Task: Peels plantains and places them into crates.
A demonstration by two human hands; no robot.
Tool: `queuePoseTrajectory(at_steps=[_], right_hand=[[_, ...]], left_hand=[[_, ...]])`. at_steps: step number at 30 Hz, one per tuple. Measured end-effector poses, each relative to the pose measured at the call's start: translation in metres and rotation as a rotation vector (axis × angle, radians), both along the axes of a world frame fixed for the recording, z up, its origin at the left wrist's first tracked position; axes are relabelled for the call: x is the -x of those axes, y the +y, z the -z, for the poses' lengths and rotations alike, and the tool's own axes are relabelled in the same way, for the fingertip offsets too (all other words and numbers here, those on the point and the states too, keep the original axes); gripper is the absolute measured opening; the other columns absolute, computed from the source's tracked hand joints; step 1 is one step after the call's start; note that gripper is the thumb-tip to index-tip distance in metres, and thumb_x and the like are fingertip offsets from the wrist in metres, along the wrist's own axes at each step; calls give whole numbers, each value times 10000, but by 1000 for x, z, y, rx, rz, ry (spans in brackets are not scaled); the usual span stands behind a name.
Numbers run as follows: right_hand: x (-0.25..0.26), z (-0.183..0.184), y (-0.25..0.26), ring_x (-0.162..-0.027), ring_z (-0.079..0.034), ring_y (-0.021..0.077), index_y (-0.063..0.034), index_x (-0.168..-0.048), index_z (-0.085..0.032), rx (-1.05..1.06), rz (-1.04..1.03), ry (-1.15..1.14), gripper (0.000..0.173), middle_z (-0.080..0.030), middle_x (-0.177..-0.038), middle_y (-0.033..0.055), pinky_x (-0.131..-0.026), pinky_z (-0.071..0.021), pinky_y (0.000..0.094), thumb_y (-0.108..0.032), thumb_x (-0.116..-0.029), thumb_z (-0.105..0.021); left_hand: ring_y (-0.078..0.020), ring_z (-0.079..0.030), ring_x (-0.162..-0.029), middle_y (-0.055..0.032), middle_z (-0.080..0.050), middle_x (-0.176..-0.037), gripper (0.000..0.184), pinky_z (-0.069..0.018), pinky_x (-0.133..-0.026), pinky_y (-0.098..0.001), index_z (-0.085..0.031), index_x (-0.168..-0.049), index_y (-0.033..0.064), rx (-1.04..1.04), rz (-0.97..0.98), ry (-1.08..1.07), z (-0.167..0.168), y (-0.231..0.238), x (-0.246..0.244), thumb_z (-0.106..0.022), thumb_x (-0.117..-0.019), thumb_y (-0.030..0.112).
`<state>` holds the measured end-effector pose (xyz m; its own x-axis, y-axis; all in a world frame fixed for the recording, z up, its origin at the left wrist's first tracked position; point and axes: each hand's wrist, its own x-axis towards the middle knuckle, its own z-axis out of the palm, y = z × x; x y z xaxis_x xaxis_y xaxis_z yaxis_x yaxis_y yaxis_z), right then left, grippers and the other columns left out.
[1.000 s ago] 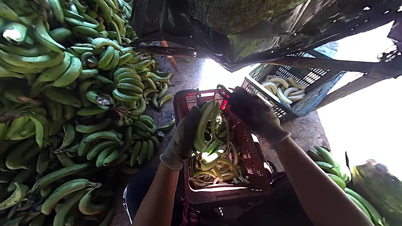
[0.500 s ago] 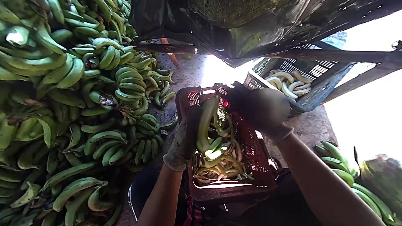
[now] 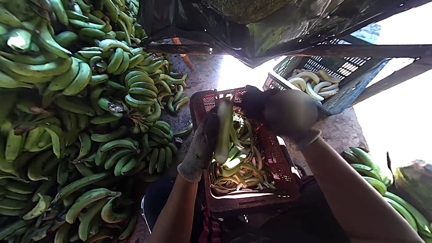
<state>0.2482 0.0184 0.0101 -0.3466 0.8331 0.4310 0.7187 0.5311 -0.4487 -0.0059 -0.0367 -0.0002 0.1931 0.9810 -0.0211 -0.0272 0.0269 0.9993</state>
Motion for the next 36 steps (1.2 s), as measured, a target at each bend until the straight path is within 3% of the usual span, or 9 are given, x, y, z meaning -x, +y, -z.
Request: queuePoseTrajectory(at_steps=[4,10,14,17,20,24,26,29,36], right_hand=[[-9,0,-5,-1168,-645,251,-298,-1515,-519,78,25,3,595,-669,-1322,61,-971,-524,534,-485,-958,-612],[29,16,-35,-935,-678,231,-351,-1477,-554,63,-252,-99,592,-701,-1060,73,-783,-565,471,-485,-909,-651],[5,6,1,-1082,-670,255,-214,-1217,-737,55,-113,11,382,-715,-1140,86,-937,-544,512,-458,-930,-679],[-9,3,8,-1183,-638,274,-259,-1504,-539,93,-15,20,575,-682,-1301,88,-1007,-498,532,-448,-965,-608],[13,9,-19,-982,-677,279,-233,-1439,-603,26,-59,-29,565,-706,-1097,109,-835,-555,528,-420,-911,-675],[39,26,-40,-941,-677,245,-335,-1469,-569,-10,-168,-77,595,-704,-1055,91,-794,-548,476,-512,-903,-616],[38,20,-36,-958,-672,242,-351,-1484,-542,6,-181,-92,604,-704,-1067,79,-817,-541,480,-527,-909,-602],[28,11,-23,-960,-674,253,-332,-1502,-528,41,-151,-70,611,-704,-1077,79,-798,-552,496,-544,-932,-589],[0,6,10,-1159,-652,213,-230,-1484,-555,254,-87,166,495,-686,-1266,77,-1004,-518,496,-401,-1021,-536]], left_hand=[[-140,-692,-759,-48,-712,-997,415,-599,-620,-294,-555,-1385,206,96,-44,-131,4,9,2,-401,-1080,441],[-78,-654,-830,26,-659,-1149,477,-566,-634,-276,-395,-1496,406,-29,-291,-171,13,8,1,-460,-1041,532],[-113,-650,-745,-27,-671,-978,369,-573,-613,-280,-525,-1403,250,38,62,-144,5,2,-2,-453,-1074,403],[-180,-701,-813,-79,-704,-1089,474,-606,-668,-325,-437,-1516,268,125,187,-78,0,2,-4,-441,-1069,426],[-76,-632,-708,2,-662,-917,330,-550,-583,-237,-586,-1292,214,20,-97,-247,21,15,-1,-428,-1077,408],[-139,-664,-1040,18,-631,-1294,449,-591,-785,-351,-429,-1448,329,-90,-365,-422,25,25,-2,-426,-1052,541],[-126,-652,-1062,30,-613,-1302,441,-589,-806,-329,-404,-1452,346,-145,-321,-451,21,23,-4,-445,-1051,524],[-62,-652,-783,34,-669,-1023,389,-563,-609,-245,-520,-1364,321,-85,-268,-347,8,14,-11,-445,-1047,534],[-93,-670,-830,-23,-686,-1024,450,-586,-728,-273,-486,-1462,181,125,235,-51,-4,4,-16,-405,-1073,392]])
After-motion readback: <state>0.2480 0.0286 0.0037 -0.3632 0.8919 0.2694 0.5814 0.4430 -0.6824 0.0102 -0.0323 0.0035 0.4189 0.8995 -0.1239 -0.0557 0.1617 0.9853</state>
